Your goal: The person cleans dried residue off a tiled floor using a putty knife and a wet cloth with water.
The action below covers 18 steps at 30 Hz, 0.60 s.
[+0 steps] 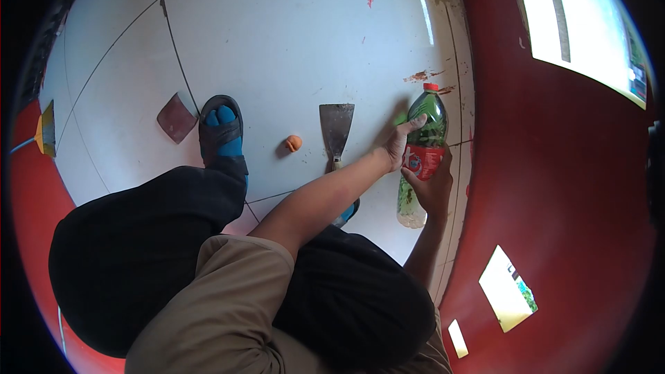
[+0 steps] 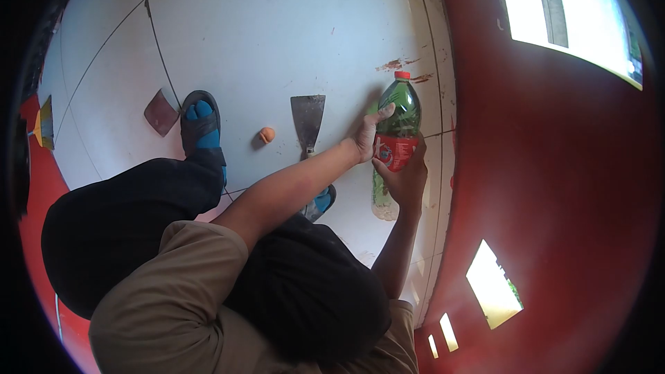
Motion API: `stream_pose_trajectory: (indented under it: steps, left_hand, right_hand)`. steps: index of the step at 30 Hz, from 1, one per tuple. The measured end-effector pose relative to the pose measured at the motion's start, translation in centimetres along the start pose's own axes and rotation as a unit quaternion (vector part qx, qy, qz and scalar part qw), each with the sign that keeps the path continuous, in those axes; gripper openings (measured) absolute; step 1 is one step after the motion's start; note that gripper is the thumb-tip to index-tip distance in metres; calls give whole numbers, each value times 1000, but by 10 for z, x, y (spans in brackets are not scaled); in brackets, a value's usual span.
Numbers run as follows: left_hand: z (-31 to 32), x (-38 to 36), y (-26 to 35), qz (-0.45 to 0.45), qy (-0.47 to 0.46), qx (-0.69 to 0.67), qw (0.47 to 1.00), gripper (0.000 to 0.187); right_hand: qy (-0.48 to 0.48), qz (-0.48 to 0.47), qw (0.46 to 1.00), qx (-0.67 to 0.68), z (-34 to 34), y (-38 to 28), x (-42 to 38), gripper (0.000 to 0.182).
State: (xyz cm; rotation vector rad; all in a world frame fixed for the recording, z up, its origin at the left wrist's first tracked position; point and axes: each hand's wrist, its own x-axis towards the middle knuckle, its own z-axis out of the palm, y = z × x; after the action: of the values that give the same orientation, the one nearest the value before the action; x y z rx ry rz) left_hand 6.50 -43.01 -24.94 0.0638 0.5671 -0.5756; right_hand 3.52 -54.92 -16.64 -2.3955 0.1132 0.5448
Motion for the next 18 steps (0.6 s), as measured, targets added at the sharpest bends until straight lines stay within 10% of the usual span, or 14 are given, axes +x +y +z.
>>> stream_pose_trajectory:
  steps: [18]
  left_hand:
    - [15,27,-15,-50,-28,83,995,61]
  right_hand:
    - [48,65,997,-3,-16,7,-4,98]
